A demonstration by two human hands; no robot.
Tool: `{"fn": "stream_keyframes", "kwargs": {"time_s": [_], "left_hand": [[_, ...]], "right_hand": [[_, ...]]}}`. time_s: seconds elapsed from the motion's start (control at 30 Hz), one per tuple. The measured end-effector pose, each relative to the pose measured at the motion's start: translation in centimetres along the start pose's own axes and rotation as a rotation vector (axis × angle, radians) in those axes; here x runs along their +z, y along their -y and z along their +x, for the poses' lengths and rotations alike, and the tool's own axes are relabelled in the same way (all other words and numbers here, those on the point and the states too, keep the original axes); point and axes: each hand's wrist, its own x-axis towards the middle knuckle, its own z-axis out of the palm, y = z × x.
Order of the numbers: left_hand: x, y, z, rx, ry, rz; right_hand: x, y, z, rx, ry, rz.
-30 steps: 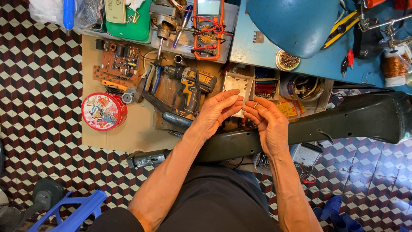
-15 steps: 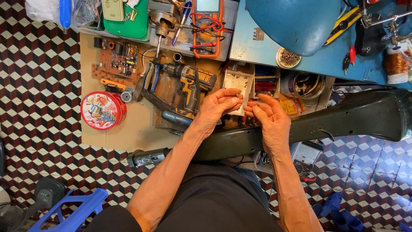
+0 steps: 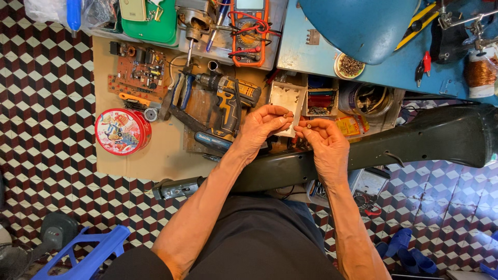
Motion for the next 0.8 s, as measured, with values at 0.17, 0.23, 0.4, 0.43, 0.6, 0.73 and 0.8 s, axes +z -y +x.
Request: {"fn": "stream_keyframes", "kwargs": {"time_s": [0.17,0.23,0.4,0.43,0.6,0.73,0.8], "left_hand": [[0.0,-0.3,-0.1,-0.005,-0.021,0.02],[-0.1,-0.6,-0.2,-0.005,-0.035,0.011],[-2.0,-1.7,-0.7,0.064,-0.079,-0.026],[-2.5,-1.9,-0.7,0.08,-0.082,-0.055],[-5.1,-2.8,-1.4,0.114,-0.126,-0.116],[-6.0,-2.5,-1.4,0.094,-0.164,-0.144],[-6.0,-2.1,-1.6,0.077,-0.186,-0.159]], "right_hand": [[0.2,0.3,-0.2,0.026,-0.009,0.015],[0.3,0.6,-0.2,0.028,0.002,0.007],[0.3,0.9,-0.6,0.048,-0.046,0.034],[0.2,1.0,-0.7,0.051,-0.055,0.028],[-0.7,0.4,-1.7,0.092,-0.115,0.0],[-2.0,-1.3,-2.7,0.132,-0.193,0.023],[-2.8,-2.3,-3.1,0.132,-0.221,0.061]]}}
